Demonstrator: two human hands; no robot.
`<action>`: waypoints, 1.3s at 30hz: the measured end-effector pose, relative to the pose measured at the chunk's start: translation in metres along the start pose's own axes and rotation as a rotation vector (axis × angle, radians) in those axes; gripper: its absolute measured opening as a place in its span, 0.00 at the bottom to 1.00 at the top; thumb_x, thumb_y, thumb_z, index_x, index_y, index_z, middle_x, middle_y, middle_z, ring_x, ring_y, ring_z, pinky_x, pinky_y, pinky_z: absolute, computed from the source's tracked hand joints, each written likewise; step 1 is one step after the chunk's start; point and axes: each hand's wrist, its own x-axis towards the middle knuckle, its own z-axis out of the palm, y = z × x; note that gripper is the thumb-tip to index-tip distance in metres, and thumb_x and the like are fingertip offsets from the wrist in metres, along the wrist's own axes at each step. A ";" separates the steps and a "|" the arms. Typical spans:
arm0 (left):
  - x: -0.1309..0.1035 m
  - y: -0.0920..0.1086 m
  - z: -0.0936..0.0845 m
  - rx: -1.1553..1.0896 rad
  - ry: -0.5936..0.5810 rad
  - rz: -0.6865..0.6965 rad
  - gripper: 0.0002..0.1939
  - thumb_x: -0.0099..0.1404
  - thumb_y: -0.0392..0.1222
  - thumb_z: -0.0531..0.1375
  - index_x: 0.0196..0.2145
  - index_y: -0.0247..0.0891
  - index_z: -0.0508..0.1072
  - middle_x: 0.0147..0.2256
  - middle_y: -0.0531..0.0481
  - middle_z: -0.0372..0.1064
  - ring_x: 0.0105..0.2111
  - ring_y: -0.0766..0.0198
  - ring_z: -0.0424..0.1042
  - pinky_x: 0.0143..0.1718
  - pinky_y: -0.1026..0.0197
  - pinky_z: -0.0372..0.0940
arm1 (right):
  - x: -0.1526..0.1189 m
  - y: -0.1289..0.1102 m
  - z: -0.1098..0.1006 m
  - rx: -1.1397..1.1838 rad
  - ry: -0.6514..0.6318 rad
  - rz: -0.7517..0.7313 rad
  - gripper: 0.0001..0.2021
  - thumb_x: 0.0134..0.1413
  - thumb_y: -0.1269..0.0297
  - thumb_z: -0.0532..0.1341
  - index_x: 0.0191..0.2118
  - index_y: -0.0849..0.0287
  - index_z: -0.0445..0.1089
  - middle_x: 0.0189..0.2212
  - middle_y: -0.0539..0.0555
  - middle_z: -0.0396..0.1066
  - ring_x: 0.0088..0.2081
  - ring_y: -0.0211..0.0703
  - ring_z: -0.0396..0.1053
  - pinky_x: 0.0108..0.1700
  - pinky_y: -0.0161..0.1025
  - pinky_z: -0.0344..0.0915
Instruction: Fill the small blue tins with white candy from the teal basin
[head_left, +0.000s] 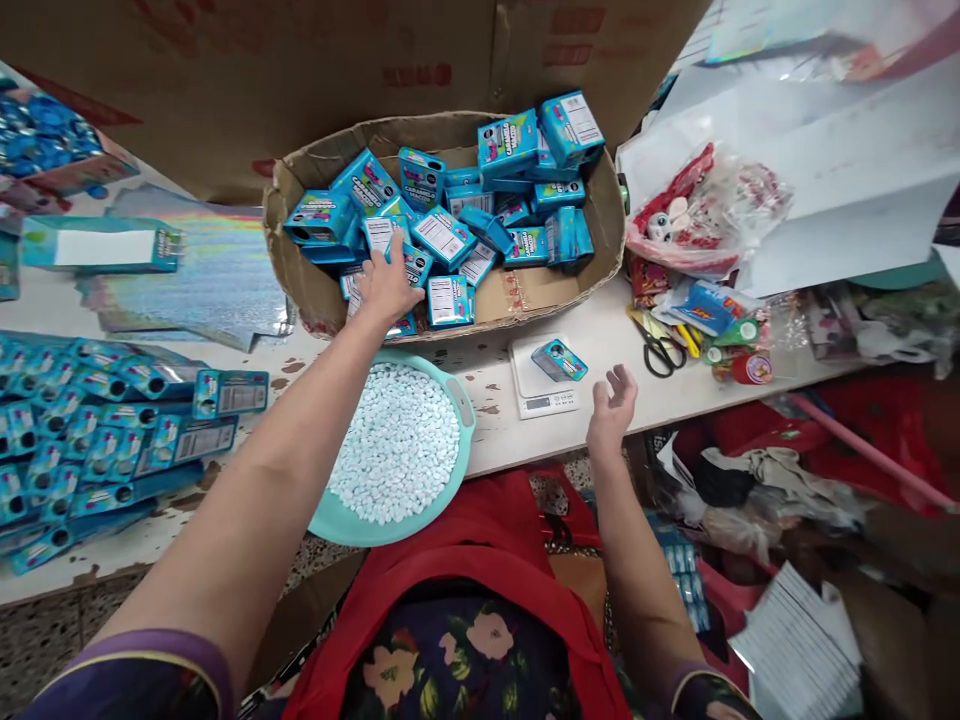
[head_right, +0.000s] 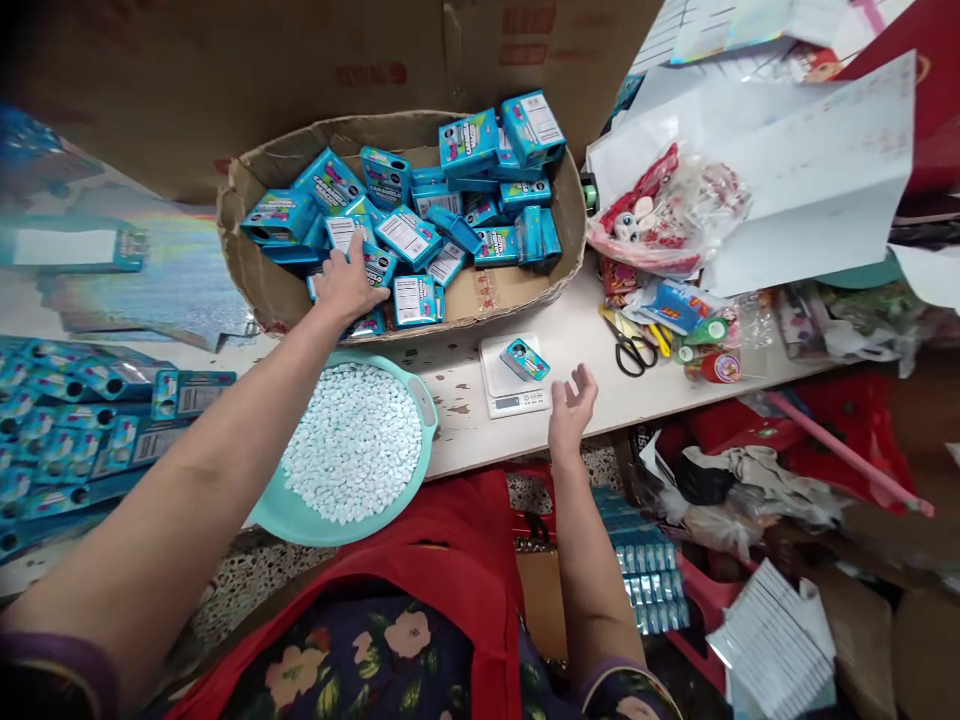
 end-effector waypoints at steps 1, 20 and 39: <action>-0.001 -0.001 0.001 -0.001 0.003 0.002 0.55 0.44 0.43 0.71 0.66 0.38 0.51 0.59 0.27 0.54 0.57 0.29 0.55 0.55 0.27 0.48 | -0.003 0.004 -0.008 -0.020 0.063 0.028 0.30 0.55 0.48 0.57 0.59 0.58 0.56 0.60 0.64 0.58 0.58 0.48 0.62 0.58 0.52 0.61; -0.105 -0.024 -0.063 -0.408 0.208 0.171 0.23 0.63 0.49 0.58 0.55 0.43 0.68 0.46 0.46 0.72 0.40 0.61 0.72 0.45 0.57 0.67 | -0.003 0.015 0.006 0.020 -0.046 -0.094 0.38 0.50 0.40 0.55 0.61 0.59 0.54 0.60 0.66 0.57 0.62 0.57 0.57 0.59 0.58 0.55; -0.215 0.002 -0.031 -1.945 -0.383 -0.680 0.21 0.66 0.55 0.55 0.39 0.33 0.76 0.38 0.41 0.76 0.36 0.59 0.76 0.38 0.59 0.69 | -0.087 -0.158 0.053 -0.504 -0.776 -0.858 0.15 0.54 0.54 0.65 0.45 0.54 0.72 0.34 0.54 0.72 0.38 0.48 0.66 0.41 0.44 0.58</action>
